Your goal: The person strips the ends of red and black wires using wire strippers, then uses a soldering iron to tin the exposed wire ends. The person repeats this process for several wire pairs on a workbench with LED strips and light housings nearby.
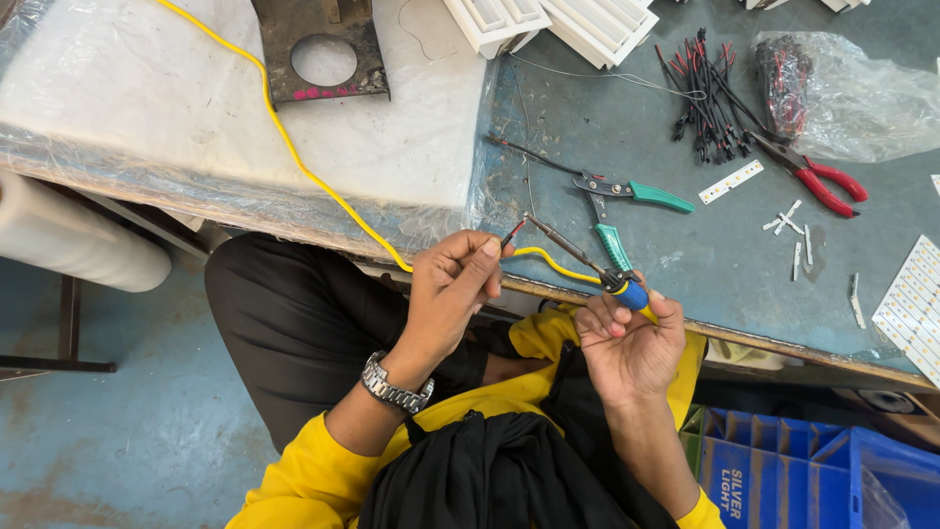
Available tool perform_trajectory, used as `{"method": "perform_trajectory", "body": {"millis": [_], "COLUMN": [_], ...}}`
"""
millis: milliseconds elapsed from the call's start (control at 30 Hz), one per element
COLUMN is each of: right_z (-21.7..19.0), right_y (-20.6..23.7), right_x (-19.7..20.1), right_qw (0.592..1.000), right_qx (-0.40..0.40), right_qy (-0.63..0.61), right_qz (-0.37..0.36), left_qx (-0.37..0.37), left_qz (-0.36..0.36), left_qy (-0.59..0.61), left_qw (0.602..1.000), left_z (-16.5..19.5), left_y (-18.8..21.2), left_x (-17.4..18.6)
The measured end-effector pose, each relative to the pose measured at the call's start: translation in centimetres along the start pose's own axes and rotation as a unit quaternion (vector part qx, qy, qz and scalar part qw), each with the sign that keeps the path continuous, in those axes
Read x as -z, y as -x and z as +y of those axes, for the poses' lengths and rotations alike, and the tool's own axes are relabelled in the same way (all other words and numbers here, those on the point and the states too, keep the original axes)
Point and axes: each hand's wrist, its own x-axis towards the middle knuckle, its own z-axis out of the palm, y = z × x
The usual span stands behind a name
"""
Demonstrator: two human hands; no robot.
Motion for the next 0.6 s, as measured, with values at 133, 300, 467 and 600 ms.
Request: {"method": "perform_trajectory", "body": {"millis": [133, 300, 467, 600], "right_z": [0.01, 0.07, 0.12, 0.15], "right_y": [-0.02, 0.02, 0.13, 0.15], "right_x": [-0.01, -0.03, -0.05, -0.08], "right_qw": [1.0, 1.0, 1.0, 1.0], "right_qx": [-0.001, -0.002, -0.001, -0.001], "right_qy": [-0.004, -0.004, -0.001, 0.0], "right_qz": [-0.001, 0.007, -0.001, -0.002], "left_qx": [-0.007, -0.013, -0.014, -0.011], "left_qz": [-0.003, -0.001, -0.001, -0.001], "left_qy": [0.006, 0.017, 0.014, 0.007], "left_qw": [1.0, 1.0, 1.0, 1.0], "left_z": [0.05, 0.12, 0.09, 0.06], "left_y": [0.13, 0.05, 0.0, -0.03], "left_x": [0.04, 0.2, 0.22, 0.23]}}
